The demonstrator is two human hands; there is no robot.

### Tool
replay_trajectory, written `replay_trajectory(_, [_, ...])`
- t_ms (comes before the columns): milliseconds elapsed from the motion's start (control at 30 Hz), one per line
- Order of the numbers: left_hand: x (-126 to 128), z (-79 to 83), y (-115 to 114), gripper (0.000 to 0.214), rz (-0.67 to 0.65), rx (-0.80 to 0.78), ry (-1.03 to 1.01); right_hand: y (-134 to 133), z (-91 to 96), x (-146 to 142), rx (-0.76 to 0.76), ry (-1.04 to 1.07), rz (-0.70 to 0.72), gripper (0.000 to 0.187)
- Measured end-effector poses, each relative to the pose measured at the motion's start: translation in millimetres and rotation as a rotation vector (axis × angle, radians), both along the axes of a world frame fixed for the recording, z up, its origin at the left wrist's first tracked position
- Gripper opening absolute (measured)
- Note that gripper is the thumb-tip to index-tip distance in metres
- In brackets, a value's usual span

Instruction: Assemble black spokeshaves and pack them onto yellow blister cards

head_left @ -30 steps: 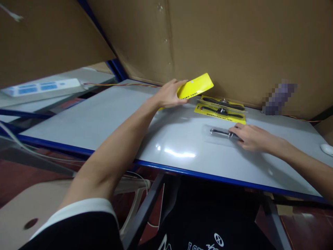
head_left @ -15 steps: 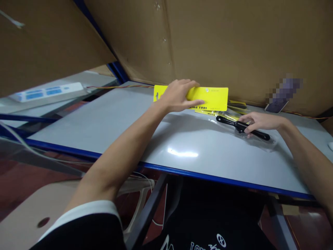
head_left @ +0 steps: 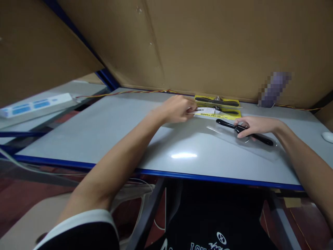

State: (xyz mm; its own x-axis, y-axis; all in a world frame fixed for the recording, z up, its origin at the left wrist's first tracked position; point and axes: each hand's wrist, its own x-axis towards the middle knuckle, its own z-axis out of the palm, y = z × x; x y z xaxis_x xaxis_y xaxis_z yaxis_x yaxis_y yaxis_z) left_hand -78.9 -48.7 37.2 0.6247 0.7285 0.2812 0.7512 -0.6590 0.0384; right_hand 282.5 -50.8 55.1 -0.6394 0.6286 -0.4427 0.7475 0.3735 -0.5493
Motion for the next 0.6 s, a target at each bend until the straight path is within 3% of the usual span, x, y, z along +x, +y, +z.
replay_trajectory(167, [13.9, -8.7, -3.0, 0.014, -0.081, -0.074, 0.013, -6.6, 1.4, -6.1, 0.338, -0.052, 0.078, 0.055])
replay_trajectory(333, [24.4, -32.1, 6.2, 0.051, -0.101, -0.004, -0.023, -5.7, -7.1, -7.9, 0.728, -0.324, -0.007, 0.054])
replay_trajectory(433, [28.8, -42.0, 11.4, 0.047, -0.038, -0.013, -0.028, -6.5, -9.7, -9.1, 0.794, -0.352, -0.067, 0.047])
replay_trajectory(600, [28.8, -42.1, 11.4, 0.038, 0.081, 0.024, -0.063, -7.7, -16.0, -5.7, 0.742, -0.271, -0.152, 0.036])
